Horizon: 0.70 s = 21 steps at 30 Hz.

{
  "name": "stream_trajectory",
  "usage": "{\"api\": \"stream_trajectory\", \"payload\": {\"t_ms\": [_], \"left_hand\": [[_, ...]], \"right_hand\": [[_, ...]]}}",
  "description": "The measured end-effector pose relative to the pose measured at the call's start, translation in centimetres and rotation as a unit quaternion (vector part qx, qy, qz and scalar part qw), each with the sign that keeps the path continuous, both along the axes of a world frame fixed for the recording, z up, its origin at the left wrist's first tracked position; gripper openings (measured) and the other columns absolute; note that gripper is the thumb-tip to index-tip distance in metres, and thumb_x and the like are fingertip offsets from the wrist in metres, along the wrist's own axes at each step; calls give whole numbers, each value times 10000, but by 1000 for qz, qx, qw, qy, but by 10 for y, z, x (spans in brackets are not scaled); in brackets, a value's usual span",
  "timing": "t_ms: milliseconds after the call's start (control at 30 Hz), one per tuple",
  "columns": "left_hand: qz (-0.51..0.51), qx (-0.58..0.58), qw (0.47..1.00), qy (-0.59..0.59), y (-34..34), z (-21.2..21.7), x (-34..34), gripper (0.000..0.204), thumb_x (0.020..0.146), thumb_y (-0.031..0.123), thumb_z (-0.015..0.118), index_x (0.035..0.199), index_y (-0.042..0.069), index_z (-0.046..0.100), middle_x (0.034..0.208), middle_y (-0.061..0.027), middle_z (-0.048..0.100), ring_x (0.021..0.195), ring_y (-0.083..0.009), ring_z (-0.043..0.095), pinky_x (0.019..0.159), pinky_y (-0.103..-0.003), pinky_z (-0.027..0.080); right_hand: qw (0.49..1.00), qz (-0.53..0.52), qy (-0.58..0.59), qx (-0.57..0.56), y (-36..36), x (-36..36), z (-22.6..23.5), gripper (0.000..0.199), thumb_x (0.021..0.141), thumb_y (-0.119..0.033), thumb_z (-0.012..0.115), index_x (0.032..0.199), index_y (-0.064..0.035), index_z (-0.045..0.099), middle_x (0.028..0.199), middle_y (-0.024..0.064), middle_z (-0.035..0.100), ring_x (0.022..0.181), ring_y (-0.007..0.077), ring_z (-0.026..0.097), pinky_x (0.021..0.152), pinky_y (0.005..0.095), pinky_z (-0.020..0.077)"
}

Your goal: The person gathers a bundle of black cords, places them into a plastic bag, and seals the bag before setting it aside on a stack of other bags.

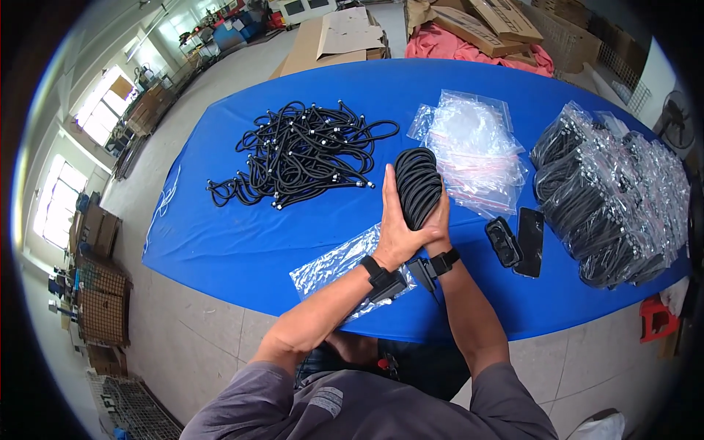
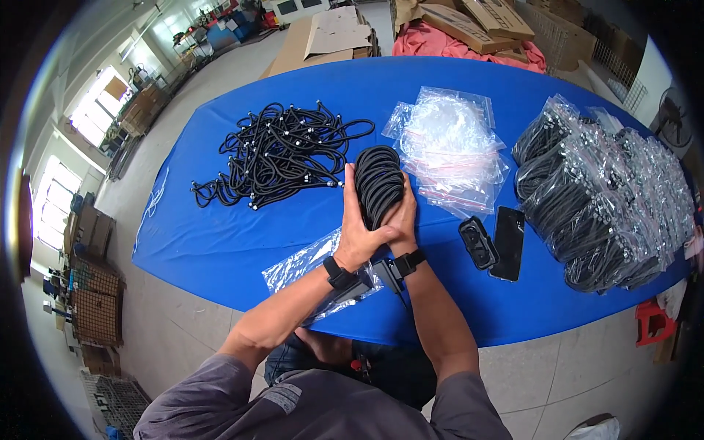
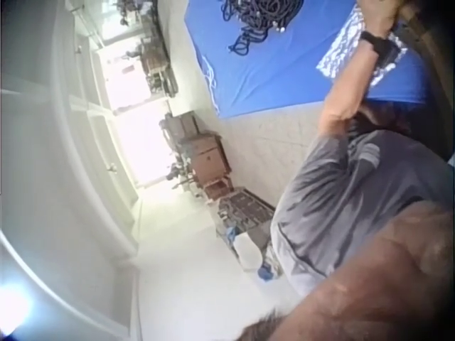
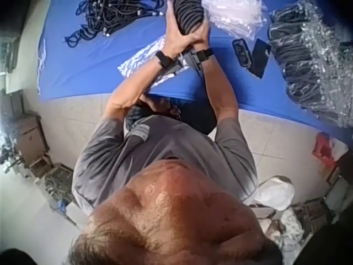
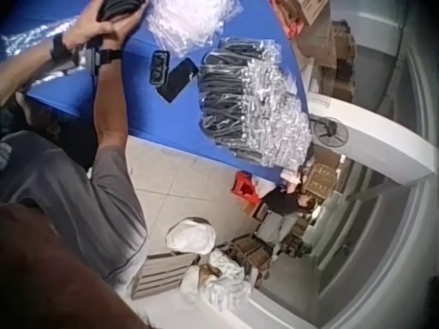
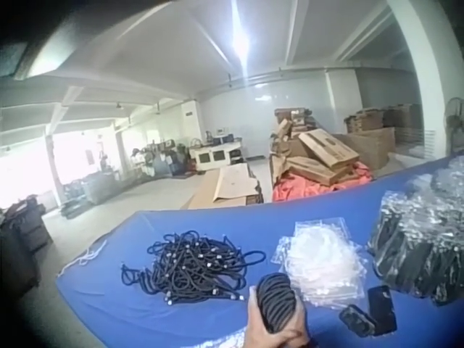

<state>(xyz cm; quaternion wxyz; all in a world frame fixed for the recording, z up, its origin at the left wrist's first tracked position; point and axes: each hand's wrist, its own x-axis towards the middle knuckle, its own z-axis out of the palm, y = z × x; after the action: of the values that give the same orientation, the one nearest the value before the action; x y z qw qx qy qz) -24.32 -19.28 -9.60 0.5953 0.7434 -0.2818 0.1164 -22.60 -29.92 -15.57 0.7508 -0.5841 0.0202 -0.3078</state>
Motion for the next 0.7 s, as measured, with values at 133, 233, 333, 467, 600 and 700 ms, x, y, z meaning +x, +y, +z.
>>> {"api": "stream_trajectory", "payload": {"t_ms": [133,233,333,467,600,700], "left_hand": [[-21,-148,984,94,-3,14,10,1244,722,250,888,1603,-6,48,1487,-215,397,1321,-297,494,1095,-385,430],[-59,-234,955,173,-1,23,16,1146,730,108,862,1593,6,114,1421,-173,487,1251,-251,560,1056,-355,474],[-83,-201,956,197,6,28,14,1045,733,18,826,1569,7,201,1374,-151,537,1215,-228,584,1051,-345,480],[-69,-190,957,208,7,32,9,945,728,27,827,1514,7,301,1325,-133,580,1199,-212,597,1050,-337,478],[-90,-163,971,152,0,40,-10,866,757,7,787,1490,7,327,1357,-151,559,1243,-234,580,1046,-333,482],[-85,-113,984,107,-5,24,-22,796,795,-3,781,1470,14,359,1327,-134,582,1209,-209,594,1029,-328,486]], "right_hand": [[998,58,-3,33,3,-4,15,347,939,-87,632,1273,-23,560,1136,61,678,1028,137,621,917,301,505],[997,36,29,-56,7,-12,27,355,924,-43,635,1270,-16,560,1137,67,677,1039,134,620,925,302,505],[998,55,12,11,3,-16,34,347,914,-10,627,1255,-9,567,1142,71,672,1039,132,620,938,301,502],[1000,16,9,-13,17,-33,46,327,927,-27,632,1246,-6,562,1140,67,667,1031,128,617,937,300,500],[998,14,-30,-44,5,-61,57,354,917,-33,649,1258,-21,554,1164,61,659,1050,129,611,941,293,496],[998,26,50,23,-1,-77,49,386,904,-54,667,1271,-33,548,1178,63,652,1060,131,606,941,289,494]]}}
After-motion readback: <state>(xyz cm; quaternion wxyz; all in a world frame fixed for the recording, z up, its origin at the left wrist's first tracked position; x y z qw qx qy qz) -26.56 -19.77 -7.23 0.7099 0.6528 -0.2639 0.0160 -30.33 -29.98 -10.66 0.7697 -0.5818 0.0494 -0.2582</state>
